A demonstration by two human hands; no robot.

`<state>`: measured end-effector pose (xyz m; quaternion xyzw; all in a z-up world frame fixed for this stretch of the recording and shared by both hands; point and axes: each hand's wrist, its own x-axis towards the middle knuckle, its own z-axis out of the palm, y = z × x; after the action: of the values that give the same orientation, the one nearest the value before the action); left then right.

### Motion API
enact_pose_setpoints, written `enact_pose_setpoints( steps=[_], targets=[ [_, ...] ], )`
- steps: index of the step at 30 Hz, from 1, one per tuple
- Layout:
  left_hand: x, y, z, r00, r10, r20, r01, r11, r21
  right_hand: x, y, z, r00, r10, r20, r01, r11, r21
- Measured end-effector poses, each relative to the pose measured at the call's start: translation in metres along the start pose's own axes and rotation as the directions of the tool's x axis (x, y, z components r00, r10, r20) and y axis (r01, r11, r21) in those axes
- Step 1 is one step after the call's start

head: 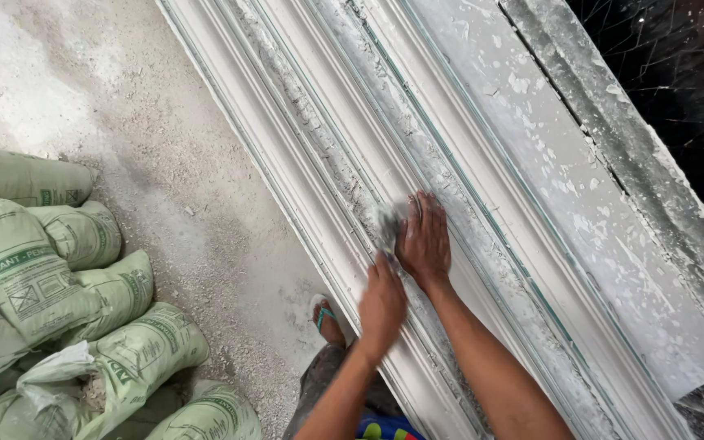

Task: The person uses a scraper to remove dust and debris from the grooves of stacked white decorative moldings. The person repeatedly scrapes along the length of each molding piece, moving from one to the next in a stack.

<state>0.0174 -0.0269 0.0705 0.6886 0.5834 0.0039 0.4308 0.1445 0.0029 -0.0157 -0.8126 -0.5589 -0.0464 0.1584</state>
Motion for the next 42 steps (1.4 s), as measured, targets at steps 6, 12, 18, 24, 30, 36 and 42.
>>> enact_pose_setpoints(
  steps=[6, 12, 18, 24, 30, 36, 42],
  targets=[
    [0.119, -0.016, -0.069, 0.965, 0.084, -0.248, -0.058, 0.992, 0.111, 0.001, -0.005, -0.005, 1.000, 0.016, 0.016, -0.016, 1.000, -0.004],
    [0.054, 0.001, -0.039, 0.991, 0.067, -0.120, -0.048, 0.987, 0.155, 0.004, -0.006, -0.004, 0.994, -0.029, -0.105, 0.023, 0.998, -0.055],
    [0.201, -0.022, -0.116, 0.953, 0.155, -0.260, -0.107, 0.976, 0.189, 0.007, -0.003, -0.002, 0.982, -0.100, -0.158, 0.075, 0.985, -0.154],
    [0.253, -0.025, -0.159, 0.966, 0.142, -0.216, -0.119, 0.986, 0.116, 0.085, -0.046, 0.007, 0.989, -0.105, -0.107, 0.099, 0.993, -0.057],
    [0.231, -0.021, -0.162, 0.965, 0.204, -0.166, -0.175, 0.969, 0.173, 0.224, -0.097, 0.076, 0.971, -0.194, -0.142, 0.175, 0.975, -0.139],
    [0.349, -0.022, -0.228, 0.954, 0.154, -0.256, -0.101, 0.973, 0.208, 0.251, -0.116, 0.084, 0.980, -0.109, -0.168, 0.081, 0.983, -0.166],
    [0.299, -0.007, -0.229, 0.983, 0.130, -0.133, -0.105, 0.978, 0.179, 0.253, -0.119, 0.078, 0.985, -0.089, -0.146, 0.065, 0.984, -0.164]
  ],
)
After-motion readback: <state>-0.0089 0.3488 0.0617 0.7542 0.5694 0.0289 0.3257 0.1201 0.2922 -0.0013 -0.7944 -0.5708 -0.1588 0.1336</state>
